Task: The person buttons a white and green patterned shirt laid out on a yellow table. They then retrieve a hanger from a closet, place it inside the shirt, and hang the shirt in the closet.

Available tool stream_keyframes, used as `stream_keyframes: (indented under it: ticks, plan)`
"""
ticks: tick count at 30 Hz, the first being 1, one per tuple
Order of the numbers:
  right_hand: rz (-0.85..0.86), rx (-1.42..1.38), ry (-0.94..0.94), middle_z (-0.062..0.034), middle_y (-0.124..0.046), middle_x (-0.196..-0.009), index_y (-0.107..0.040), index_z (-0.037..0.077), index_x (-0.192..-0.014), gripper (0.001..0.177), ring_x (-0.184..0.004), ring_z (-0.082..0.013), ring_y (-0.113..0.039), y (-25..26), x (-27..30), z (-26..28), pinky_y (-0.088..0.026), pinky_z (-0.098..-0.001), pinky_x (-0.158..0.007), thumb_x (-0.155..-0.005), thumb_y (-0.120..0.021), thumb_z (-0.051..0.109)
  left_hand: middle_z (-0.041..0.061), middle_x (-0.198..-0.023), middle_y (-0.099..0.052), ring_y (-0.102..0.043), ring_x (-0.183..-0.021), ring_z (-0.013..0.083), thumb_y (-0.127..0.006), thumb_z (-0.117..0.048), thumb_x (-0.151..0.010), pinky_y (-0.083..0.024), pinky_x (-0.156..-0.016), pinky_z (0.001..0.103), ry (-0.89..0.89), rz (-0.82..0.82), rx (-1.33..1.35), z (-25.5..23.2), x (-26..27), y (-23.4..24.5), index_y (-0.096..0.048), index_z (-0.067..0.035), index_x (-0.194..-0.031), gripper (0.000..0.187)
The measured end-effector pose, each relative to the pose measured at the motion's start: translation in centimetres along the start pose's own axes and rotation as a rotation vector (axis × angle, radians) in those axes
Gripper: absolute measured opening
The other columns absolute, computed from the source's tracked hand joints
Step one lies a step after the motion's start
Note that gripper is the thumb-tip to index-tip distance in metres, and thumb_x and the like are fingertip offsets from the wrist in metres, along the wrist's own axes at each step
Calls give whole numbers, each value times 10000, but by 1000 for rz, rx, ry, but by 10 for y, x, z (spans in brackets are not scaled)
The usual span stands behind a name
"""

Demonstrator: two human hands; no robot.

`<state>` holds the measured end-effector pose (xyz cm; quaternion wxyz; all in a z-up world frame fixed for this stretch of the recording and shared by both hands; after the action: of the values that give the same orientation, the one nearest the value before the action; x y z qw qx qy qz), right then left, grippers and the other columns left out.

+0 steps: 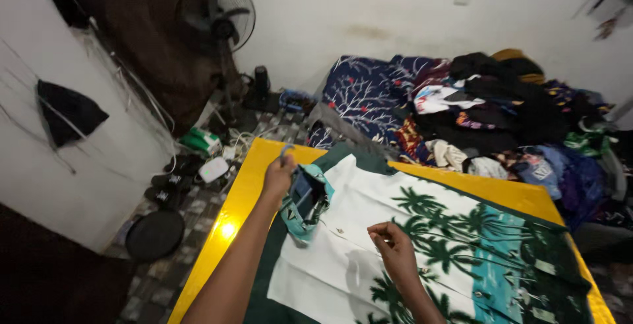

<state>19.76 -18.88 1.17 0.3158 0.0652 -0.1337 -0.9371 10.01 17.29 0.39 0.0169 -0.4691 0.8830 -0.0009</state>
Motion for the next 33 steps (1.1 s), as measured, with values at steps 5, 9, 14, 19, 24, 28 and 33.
stream_keyframes:
  ticks: [5,9,14,19,24,28,33]
  plan:
    - [-20,-45,141,-26,-736,-934,-741,62,-1007,136,-827,-113,-650,27,-19,39,-541,-306,-722,-924,-701,162,75,-840,-665,-606,-804,148,-553,-413,-1079,-504,-756,325,-407,187,-220,-106,31,-60,-677,-11,-953,438]
    - [-166,160,389,-44,-768,-1038,-715,75,-1111,185,-920,-151,-707,83,-37,110,-555,-309,-833,-938,-686,135,35,-979,-683,-650,-901,95,-559,-370,-1059,-515,-792,299,-739,274,-217,-201,89,-89,-699,-34,-1048,363]
    - [-178,334,899,-166,-574,-1446,-579,47,-1323,520,-1314,-298,-557,168,22,241,-429,-402,-1075,-843,-771,105,17,-942,-678,-606,-862,97,-535,-405,-1056,-522,-811,273,-622,573,-17,-275,165,-128,-655,-39,-1047,385]
    - [-175,713,862,-136,-699,-1276,-701,76,-1240,458,-1208,-334,-611,210,98,287,-372,-495,-1051,-806,-830,141,12,-908,-618,-545,-852,113,-538,-428,-1080,-480,-808,271,-714,752,-10,-343,256,-124,-699,-32,-1081,427]
    - [-156,612,592,-92,-758,-1110,-745,68,-1132,347,-1046,-208,-689,287,170,283,-521,-360,-931,-826,-841,199,8,-995,-657,-537,-922,104,-513,-484,-1051,-482,-886,290,-790,880,25,-390,341,-98,-695,-66,-1099,458]
    - [21,411,480,-50,-738,-1157,-723,59,-1168,361,-1043,-140,-649,308,234,279,-528,-309,-888,-843,-808,191,18,-1045,-716,-574,-990,113,-481,-514,-1070,-486,-970,315,-780,883,55,-401,391,-88,-640,-90,-1036,454]
    - [170,179,276,16,-687,-1125,-632,110,-1283,514,-1034,-98,-614,328,288,256,-526,-299,-862,-799,-785,190,36,-1035,-744,-611,-1001,133,-442,-543,-1073,-478,-982,335,-819,907,89,-416,433,-98,-626,-96,-1011,487]
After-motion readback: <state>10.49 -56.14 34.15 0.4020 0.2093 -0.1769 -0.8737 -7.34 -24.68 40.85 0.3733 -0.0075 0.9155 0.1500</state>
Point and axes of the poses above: each hand's wrist, its own x-axis away from the middle knuckle, its own y-axis out of the back of the hand, z = x × y, the point moved 5 cm from there along -x, towards the middle knuckle
